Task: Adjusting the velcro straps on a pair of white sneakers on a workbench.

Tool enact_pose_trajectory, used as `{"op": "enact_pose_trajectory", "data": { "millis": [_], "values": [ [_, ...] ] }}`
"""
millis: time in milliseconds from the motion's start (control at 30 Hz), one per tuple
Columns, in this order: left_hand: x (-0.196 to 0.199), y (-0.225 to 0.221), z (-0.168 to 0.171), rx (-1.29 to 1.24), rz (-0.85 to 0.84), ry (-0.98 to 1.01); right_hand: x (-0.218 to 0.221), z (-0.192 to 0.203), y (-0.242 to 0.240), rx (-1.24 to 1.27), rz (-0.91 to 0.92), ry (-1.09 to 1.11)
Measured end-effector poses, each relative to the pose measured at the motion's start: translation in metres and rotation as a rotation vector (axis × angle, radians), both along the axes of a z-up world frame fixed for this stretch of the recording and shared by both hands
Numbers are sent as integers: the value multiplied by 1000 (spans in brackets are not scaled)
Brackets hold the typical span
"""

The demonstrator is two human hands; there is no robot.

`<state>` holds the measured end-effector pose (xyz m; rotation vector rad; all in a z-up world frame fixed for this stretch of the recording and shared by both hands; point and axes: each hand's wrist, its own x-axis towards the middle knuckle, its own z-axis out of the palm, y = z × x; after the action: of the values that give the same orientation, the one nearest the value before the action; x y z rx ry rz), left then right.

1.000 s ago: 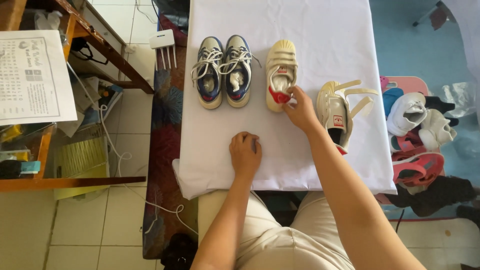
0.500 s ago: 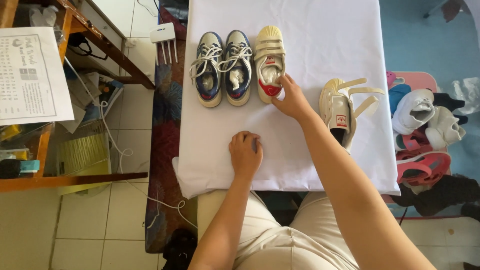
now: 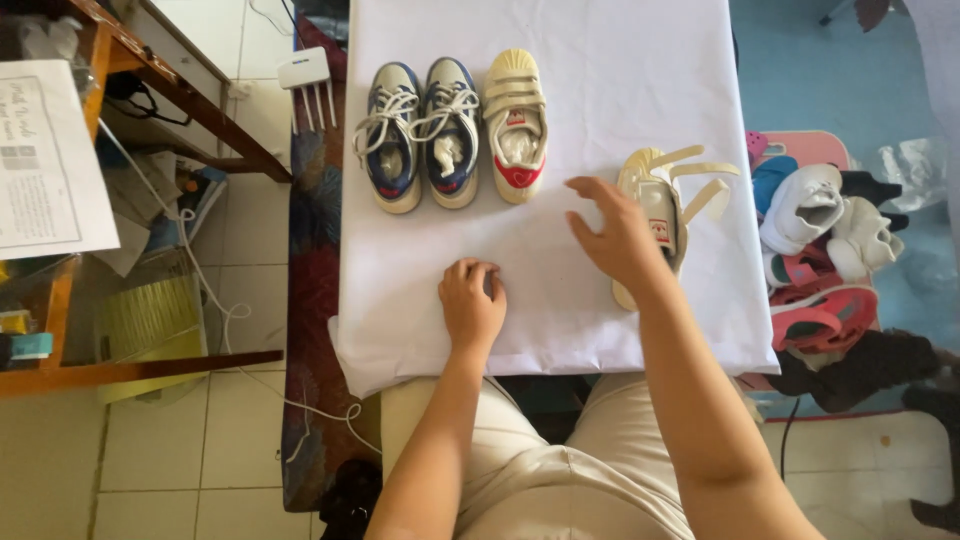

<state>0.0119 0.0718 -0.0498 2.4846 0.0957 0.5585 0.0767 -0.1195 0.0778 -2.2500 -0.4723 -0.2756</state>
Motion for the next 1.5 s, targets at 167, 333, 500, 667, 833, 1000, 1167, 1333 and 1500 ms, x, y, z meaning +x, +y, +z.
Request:
{"op": "enact_pose_trajectory", "data": {
  "millis": [167, 333, 500, 667, 833, 1000, 1167, 1333, 1500],
  "values": [
    [1, 1, -3, 26, -1, -39, -45, -12, -63, 141, -440, -7],
    [1, 0, -1, 25, 9, -21, -62, -63, -105, 211, -737, 111],
    [0, 0, 0, 18, 7, 8, -55, -81, -88, 653, -556, 401],
    [0, 0, 4, 32, 10, 0, -56, -112, -100, 574, -557, 436],
    [0, 0, 2, 33, -2, 22, -81, -124, -75, 606, -501, 530],
    [-3, 0, 10, 6, -16, 120, -115, -91, -35, 225, -453, 654],
    [-3, 0, 12, -13, -22, 157, -121, -72, -31, -34, -453, 637],
    [-6, -1, 13, -50, -34, 160, -127, -17, -24, -149, -462, 430],
    [-2, 1, 2, -23, -21, 126, -126, 0, 5, 350, -281, 183]
  ]
}}
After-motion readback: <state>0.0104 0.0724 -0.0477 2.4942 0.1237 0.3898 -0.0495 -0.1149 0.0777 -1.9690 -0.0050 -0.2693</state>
